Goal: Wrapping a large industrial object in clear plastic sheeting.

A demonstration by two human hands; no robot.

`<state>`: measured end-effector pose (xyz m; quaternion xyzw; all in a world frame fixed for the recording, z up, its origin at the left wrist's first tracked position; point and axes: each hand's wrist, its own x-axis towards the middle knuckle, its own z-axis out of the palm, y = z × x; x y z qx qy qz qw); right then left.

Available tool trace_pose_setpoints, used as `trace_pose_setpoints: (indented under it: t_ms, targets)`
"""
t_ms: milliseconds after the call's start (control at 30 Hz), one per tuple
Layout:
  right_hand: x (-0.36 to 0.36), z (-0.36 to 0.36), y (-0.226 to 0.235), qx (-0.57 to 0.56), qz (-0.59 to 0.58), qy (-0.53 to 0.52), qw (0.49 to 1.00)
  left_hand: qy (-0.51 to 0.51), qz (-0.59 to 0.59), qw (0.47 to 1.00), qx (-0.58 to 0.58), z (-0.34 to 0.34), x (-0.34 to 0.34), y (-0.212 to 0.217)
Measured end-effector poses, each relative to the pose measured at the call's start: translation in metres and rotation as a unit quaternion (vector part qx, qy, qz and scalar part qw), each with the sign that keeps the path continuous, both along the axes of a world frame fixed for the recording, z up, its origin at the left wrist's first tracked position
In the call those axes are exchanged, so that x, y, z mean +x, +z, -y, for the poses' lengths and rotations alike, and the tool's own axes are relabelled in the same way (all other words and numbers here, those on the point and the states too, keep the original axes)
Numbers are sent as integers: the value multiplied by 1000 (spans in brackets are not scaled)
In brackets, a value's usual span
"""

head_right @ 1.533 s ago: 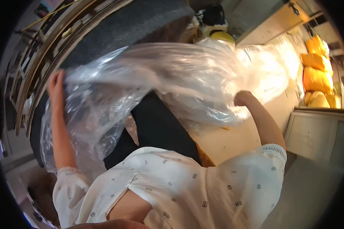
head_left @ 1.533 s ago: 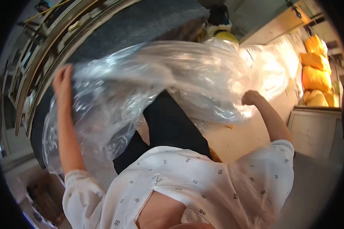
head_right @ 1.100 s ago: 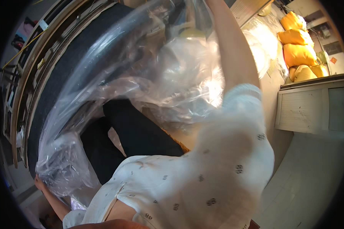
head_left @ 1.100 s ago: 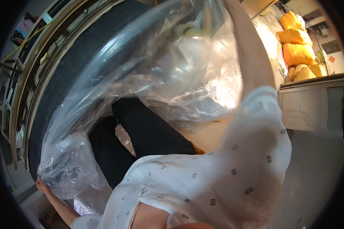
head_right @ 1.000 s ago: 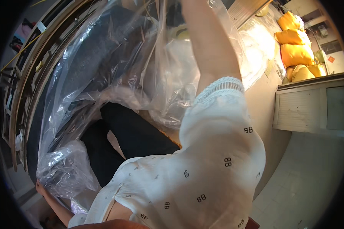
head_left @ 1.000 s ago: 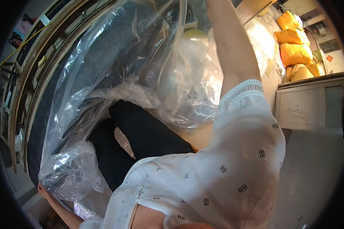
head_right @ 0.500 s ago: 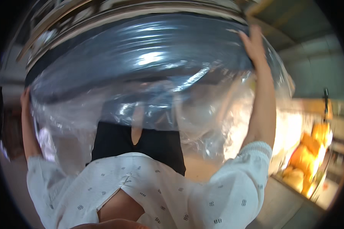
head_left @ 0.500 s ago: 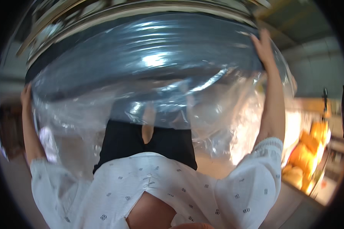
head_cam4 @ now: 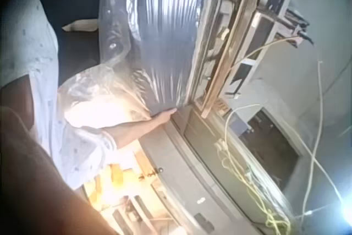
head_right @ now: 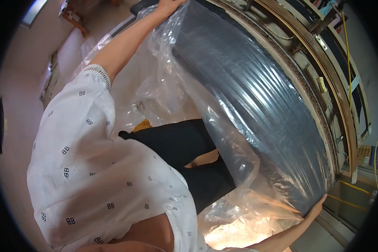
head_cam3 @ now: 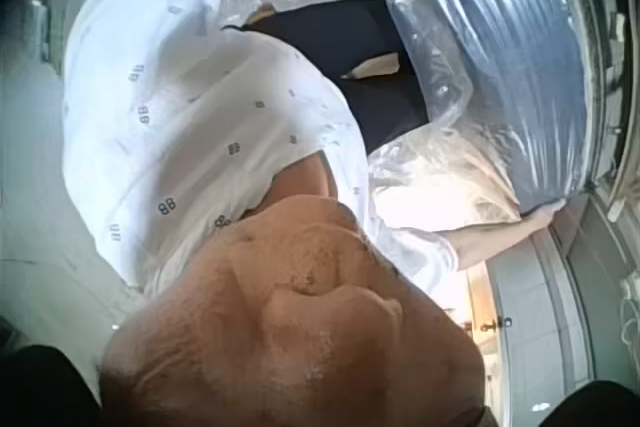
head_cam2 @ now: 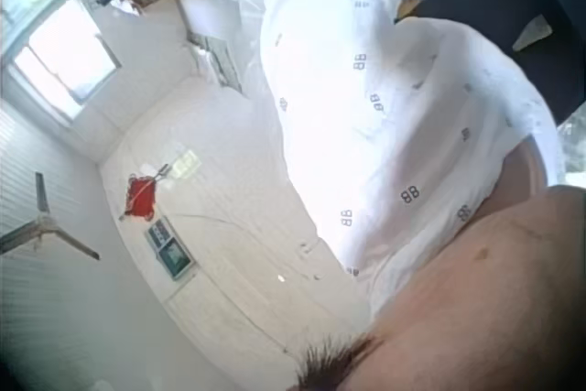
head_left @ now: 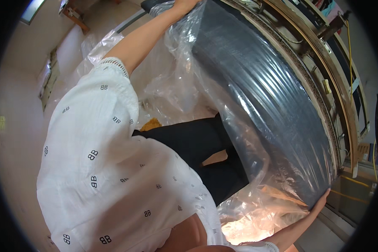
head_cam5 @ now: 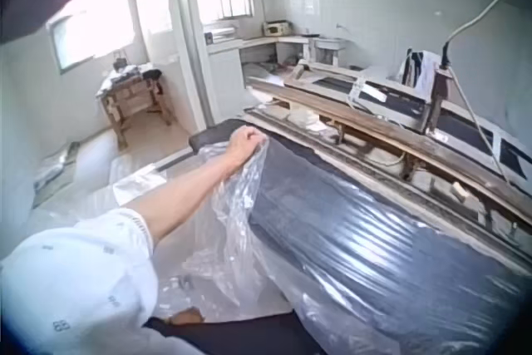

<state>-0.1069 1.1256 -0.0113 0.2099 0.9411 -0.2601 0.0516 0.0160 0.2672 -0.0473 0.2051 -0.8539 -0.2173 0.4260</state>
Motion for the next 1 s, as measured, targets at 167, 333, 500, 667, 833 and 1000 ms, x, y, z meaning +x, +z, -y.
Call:
trace_pose_setpoints:
  t_ms: [167,333,500,667,833,1000]
  targets:
    - [31,124,40,262,-428,280,818,6,-35,999,28,-1,-27,-1]
    - [192,342,5,-181,-225,462,838,93,-78,991,-59,53,-25,-17]
    - [246,459,-85,-204,-79,558,800,63,-96,992,45,35,-35,-12]
    - [229,516,-129,-219,80,520,822,79,-120,988,48,25,-40,-13]
    - [231,406,0,-477,530,422,559,79,-128,985,88,24,-29,-9]
    - [237,168,12,-459,347,357,736,26,-140,984,105,12,-27,7]
